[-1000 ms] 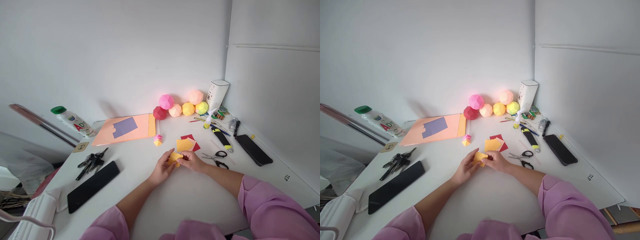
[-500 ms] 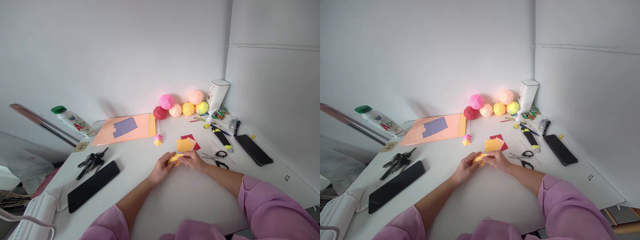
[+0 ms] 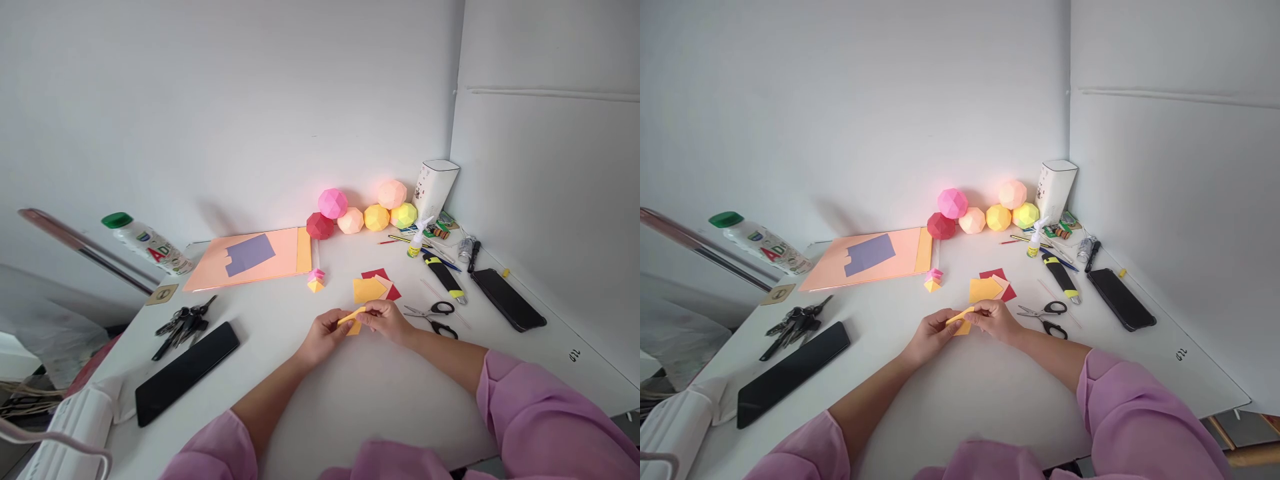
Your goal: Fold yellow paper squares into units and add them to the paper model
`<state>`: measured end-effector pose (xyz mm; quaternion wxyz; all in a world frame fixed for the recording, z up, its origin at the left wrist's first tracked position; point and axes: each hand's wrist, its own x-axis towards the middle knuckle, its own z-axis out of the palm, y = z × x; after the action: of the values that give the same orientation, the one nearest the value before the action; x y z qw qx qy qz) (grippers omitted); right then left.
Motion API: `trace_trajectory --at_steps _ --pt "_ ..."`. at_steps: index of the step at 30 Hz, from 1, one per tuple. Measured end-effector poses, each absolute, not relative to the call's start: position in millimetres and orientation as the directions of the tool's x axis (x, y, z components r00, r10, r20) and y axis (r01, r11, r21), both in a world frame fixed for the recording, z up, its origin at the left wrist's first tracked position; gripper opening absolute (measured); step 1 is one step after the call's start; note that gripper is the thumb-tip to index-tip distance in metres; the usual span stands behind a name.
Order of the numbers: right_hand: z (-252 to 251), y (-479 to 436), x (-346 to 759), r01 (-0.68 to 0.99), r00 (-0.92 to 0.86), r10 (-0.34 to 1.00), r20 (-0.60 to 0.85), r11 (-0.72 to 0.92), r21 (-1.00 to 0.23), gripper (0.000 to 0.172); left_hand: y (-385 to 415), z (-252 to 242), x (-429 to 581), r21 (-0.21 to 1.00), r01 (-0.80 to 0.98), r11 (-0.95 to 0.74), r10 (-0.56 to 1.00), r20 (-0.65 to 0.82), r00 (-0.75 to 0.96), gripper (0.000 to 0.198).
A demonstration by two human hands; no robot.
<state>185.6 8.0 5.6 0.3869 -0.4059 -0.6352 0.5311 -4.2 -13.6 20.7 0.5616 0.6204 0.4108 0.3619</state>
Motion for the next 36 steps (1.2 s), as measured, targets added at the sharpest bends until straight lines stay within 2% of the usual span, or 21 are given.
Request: trace_trajectory --at_steps 3,9,12,15,20,27,33,36 --pt "8.3 6.5 184.8 0.106 -0.372 0.925 0.073 0.120 -0.987 0.027 -15.9 24.3 -2.8 0.997 0.072 0.001 0.892 -0.034 0.450 0.035" --pt "15.3 3.8 184.2 0.117 -0.396 0.915 0.078 0.135 -0.984 0.030 -16.5 27.9 -1.2 0.969 0.174 -0.174 0.882 0.074 0.466 0.035" --pt "17.0 3.3 183.9 0.135 -0.403 0.912 0.080 0.146 -0.980 0.031 -14.4 25.8 -1.8 0.961 0.161 -0.224 0.887 0.133 0.441 0.031" --pt "17.6 2.8 183.4 0.154 -0.395 0.915 0.085 0.157 -0.976 0.032 -13.4 23.0 -2.8 0.978 0.100 -0.181 0.884 0.117 0.453 0.029" --pt "17.4 1.7 182.9 0.163 -0.391 0.916 0.090 0.165 -0.973 0.032 -14.5 21.1 -3.2 0.964 0.175 -0.199 0.890 0.104 0.443 0.032" --pt "15.2 2.0 182.8 0.169 -0.362 0.923 0.132 0.205 -0.964 0.035 -16.0 24.5 -2.2 0.978 0.145 -0.152 0.869 0.062 0.491 0.041" --pt "12.6 4.0 182.7 0.060 -0.355 0.933 0.057 0.084 -0.995 0.026 -16.1 24.8 -2.5 0.971 0.194 -0.138 0.889 0.035 0.457 0.044" --pt "12.5 5.2 183.6 0.025 -0.367 0.929 0.036 0.048 -0.999 0.030 -16.4 24.9 -2.3 0.973 0.197 -0.119 0.895 0.019 0.445 0.045"
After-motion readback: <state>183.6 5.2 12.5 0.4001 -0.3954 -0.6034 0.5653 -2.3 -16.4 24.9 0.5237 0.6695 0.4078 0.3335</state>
